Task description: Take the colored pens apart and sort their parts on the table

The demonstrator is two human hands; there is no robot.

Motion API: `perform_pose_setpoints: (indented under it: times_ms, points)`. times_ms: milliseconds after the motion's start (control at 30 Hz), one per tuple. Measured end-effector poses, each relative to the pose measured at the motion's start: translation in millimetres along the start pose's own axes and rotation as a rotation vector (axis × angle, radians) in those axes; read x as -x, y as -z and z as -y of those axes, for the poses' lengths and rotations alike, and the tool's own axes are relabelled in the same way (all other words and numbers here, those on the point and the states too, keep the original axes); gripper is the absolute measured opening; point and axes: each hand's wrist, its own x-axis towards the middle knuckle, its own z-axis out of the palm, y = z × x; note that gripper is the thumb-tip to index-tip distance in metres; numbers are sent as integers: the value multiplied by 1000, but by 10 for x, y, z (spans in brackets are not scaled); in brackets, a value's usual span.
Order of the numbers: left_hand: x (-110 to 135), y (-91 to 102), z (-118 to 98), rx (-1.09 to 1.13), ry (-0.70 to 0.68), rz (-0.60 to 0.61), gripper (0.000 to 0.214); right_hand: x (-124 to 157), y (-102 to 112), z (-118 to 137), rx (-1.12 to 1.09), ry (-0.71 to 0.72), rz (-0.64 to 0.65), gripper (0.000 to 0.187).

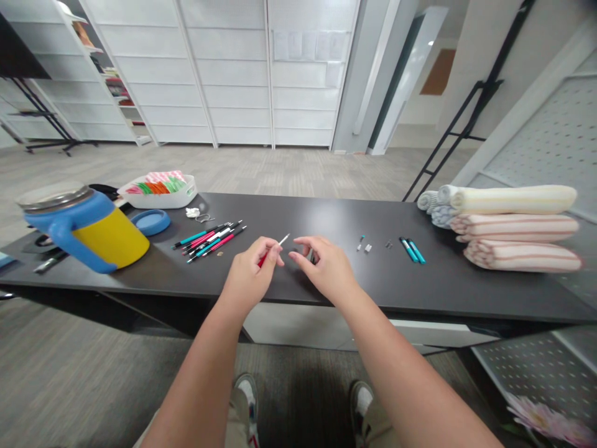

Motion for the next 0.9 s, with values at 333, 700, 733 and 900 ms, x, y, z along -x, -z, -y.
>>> perform_pose_setpoints:
  times_ms: [333,700,733,900]
  points:
    - [14,97,5,-3,-119,216,28,40,100,-38,-549,-191,20,30]
    - [-50,392,433,-245,98,-11,28,94,51,62,16,33,-144,22]
    - [-50,374,431,-289,99,-7,28,103,19,90,108,114,-101,23]
    - [-41,274,361,-497,76,11,29,114,-125,149,429,255,100,26]
